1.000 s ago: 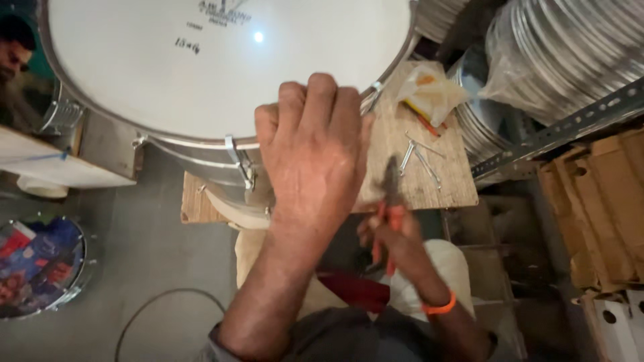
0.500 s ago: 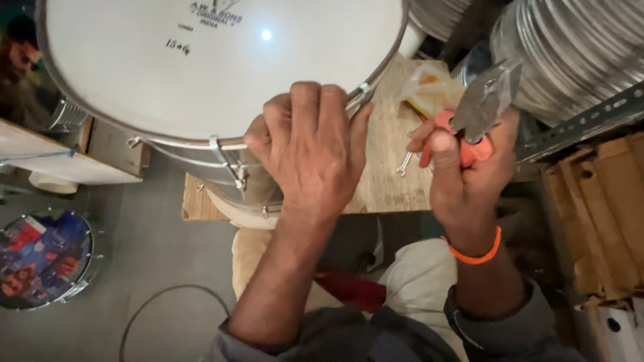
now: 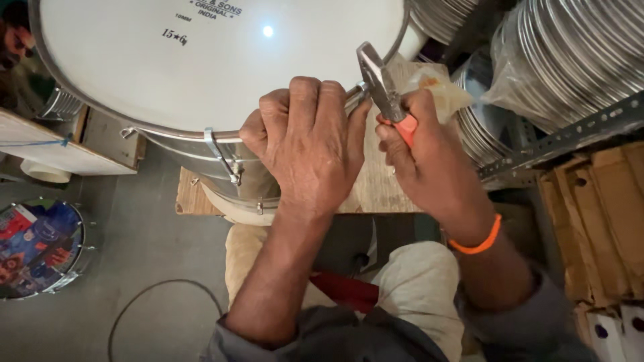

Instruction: The person repairs a drum by using pliers and a wrench to turn the hardware on the shell and then handles a small metal rod.

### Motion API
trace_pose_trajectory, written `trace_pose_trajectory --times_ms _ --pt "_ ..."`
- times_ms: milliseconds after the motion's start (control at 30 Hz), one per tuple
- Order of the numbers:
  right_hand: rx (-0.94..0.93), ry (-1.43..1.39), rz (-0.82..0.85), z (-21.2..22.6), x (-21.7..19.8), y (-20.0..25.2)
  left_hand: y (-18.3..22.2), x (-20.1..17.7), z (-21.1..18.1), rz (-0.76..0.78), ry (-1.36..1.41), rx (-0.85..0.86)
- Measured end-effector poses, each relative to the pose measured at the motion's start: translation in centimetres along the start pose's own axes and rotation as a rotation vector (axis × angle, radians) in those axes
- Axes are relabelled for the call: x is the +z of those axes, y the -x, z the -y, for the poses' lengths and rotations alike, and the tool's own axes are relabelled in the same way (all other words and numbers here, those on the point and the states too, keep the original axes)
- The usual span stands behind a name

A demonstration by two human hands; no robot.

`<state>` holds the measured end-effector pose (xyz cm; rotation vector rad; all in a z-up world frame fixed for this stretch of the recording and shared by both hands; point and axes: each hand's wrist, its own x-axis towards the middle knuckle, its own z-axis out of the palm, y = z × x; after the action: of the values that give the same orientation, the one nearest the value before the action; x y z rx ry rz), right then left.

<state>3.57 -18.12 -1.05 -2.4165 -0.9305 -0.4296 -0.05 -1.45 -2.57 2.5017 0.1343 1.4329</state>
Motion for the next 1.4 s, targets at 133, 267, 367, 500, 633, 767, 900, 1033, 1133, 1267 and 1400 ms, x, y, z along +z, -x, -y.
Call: trace_pose_trajectory --times_ms 133,267,367,500,633,767,900,1033,1133,1267,1400 --pt "0.085 -0.424 -0.168 0.3 -0.8 0.2 -0.4 0.1 0.1 -0.022 0.007 0.005" --pt "-0.069 -0.081 -0.012 -0.1 -0.7 -0.8 0.0 0.3 0.1 -0.021 0.006 0.007" --pt "0.08 0.004 0.13 0.0 -2.2 -1.8 -0.2 0.0 0.0 -0.016 0.041 0.007" --pt "0.145 -0.437 -0.192 1.0 -2.7 -1.0 -0.3 0.2 -0.1 -0.017 0.027 0.001" --pt "0.195 -0.408 0.042 0.6 -1.4 -2.1 0.0 0.2 0.2 0.018 0.03 -0.028" --pt "0.061 -0.312 0.06 -1.0 -2.6 -2.0 -1.0 -0.5 -0.4 0.004 0.047 -0.023" --pt "0.418 -0.784 -0.114 -7.2 1.4 2.9 -0.8 -2.6 0.7 0.067 0.193 0.005" --pt "0.591 -0.721 0.019 -17.1 13.7 11.6 -0.6 -5.0 3.8 0.093 0.25 0.05" --pt "0.651 -0.43 0.117 -19.8 21.3 18.1 -0.7 -5.7 5.7 0.133 0.324 0.09" --pt "0.541 -0.316 0.197 -19.7 24.1 19.1 -1.0 -4.9 6.2 0.116 0.313 0.134" --pt "0.536 0.051 0.342 -19.7 24.8 16.2 -1.0 -5.7 6.6 0.113 0.374 0.142"
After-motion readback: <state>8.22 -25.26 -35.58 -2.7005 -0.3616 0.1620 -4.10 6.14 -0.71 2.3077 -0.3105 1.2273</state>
